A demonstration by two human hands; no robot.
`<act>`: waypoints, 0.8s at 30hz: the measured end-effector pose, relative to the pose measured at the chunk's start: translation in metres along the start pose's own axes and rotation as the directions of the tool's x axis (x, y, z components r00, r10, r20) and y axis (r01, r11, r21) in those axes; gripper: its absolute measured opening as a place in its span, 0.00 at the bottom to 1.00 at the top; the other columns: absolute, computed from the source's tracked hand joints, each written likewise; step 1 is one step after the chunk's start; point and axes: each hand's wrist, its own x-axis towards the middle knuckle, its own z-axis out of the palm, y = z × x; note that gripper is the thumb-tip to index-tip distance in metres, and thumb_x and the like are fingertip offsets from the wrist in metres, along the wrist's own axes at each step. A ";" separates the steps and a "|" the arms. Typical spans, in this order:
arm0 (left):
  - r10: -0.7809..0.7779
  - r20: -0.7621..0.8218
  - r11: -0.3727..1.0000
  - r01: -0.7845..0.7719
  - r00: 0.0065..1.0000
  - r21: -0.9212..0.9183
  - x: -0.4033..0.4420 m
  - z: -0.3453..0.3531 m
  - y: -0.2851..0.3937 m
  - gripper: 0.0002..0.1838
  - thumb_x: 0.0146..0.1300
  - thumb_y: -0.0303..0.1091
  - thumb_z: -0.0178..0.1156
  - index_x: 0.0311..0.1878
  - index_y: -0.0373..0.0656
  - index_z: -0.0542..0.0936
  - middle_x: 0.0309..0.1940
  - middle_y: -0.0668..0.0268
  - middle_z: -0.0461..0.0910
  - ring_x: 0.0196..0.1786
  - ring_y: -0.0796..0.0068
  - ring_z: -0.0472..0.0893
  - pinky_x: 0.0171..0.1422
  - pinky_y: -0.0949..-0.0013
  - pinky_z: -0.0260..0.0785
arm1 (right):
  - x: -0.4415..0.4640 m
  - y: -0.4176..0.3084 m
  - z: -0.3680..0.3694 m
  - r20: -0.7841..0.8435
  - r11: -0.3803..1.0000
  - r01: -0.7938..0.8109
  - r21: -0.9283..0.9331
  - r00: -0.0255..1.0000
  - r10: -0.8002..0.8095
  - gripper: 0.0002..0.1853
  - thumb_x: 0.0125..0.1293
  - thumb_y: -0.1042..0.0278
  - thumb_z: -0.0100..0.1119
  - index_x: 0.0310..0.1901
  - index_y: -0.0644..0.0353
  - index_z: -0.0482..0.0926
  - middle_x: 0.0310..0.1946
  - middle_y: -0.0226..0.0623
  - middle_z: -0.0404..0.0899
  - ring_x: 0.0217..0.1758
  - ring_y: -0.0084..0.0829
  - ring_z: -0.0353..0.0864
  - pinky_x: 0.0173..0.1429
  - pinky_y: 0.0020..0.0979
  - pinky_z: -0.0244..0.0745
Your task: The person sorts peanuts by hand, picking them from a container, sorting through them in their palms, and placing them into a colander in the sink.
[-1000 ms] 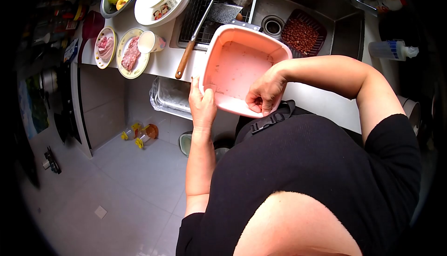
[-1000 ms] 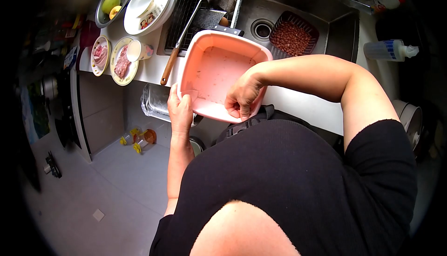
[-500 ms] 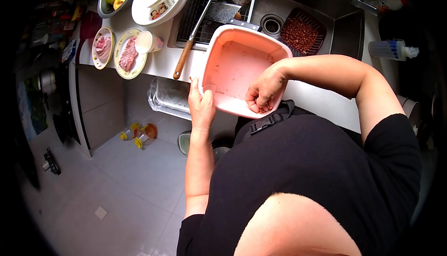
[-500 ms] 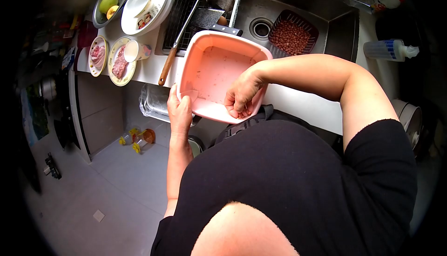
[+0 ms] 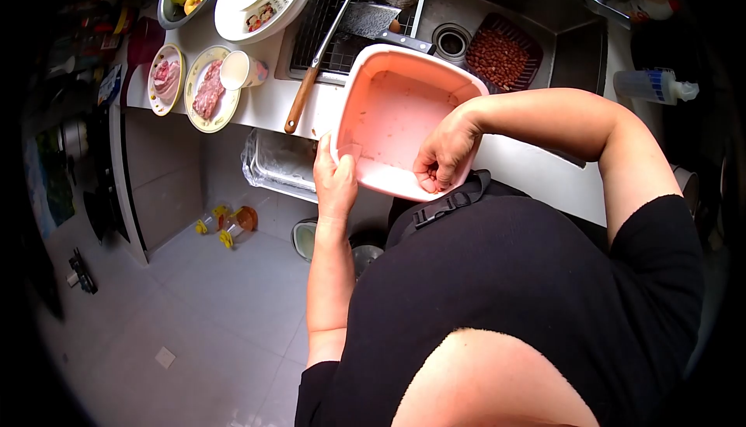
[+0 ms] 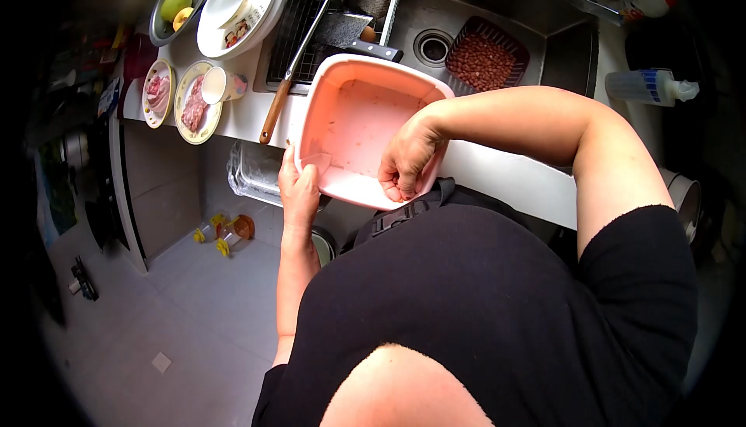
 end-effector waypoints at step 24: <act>-0.007 -0.015 1.000 0.008 1.000 0.015 0.003 -0.004 0.003 0.25 0.50 0.22 0.45 0.55 0.34 0.72 0.43 0.57 0.77 0.45 0.66 0.77 0.54 0.68 0.68 | -0.010 -0.009 -0.007 -0.556 0.767 0.451 0.457 0.818 -0.150 0.13 0.68 0.70 0.47 0.46 0.69 0.78 0.34 0.38 0.80 0.36 0.24 0.81 0.46 0.26 0.79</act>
